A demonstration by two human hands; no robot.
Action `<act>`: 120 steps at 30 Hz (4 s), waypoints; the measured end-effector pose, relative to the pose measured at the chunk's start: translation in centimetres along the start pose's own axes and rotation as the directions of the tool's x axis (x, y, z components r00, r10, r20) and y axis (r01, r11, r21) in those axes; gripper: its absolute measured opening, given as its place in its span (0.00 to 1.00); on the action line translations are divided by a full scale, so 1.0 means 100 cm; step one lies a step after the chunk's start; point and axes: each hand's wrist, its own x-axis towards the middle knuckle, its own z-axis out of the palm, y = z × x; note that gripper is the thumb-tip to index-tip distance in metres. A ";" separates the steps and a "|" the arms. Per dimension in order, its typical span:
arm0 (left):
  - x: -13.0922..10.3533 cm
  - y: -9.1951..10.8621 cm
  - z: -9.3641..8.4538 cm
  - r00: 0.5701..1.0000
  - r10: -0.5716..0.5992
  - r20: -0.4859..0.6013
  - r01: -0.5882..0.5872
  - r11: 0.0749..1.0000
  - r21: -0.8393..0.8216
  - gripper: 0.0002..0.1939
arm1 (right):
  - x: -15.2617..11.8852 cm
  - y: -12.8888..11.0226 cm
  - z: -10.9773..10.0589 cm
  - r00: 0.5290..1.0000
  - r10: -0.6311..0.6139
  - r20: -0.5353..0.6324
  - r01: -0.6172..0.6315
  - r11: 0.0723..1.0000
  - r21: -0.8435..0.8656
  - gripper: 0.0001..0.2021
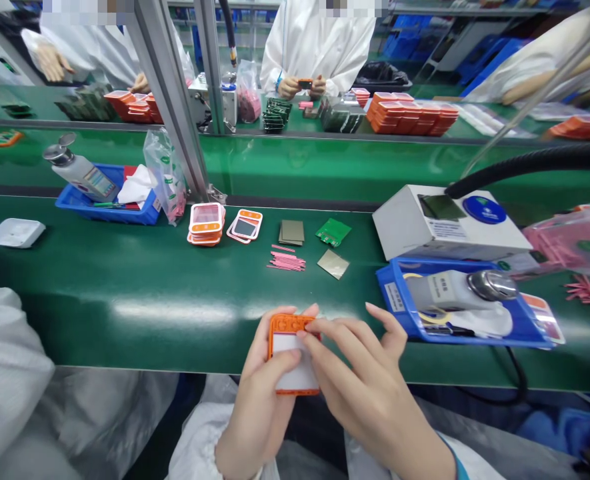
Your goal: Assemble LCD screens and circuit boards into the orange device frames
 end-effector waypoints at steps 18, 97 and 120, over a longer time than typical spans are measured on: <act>0.028 0.002 -0.010 0.996 0.012 -0.084 -0.014 1.000 -0.027 0.11 | -0.009 0.008 0.020 0.998 0.062 0.033 -0.060 0.996 -0.074 0.12; 0.070 0.014 -0.053 0.996 -0.075 0.048 0.079 0.993 -0.090 0.16 | 0.045 0.176 0.093 0.855 0.518 0.029 -0.513 0.852 -0.102 0.14; 0.038 -0.003 -0.040 0.847 -0.225 0.481 0.259 0.966 -0.005 0.20 | 0.030 0.067 0.011 0.652 0.155 0.742 -0.758 0.170 0.630 0.19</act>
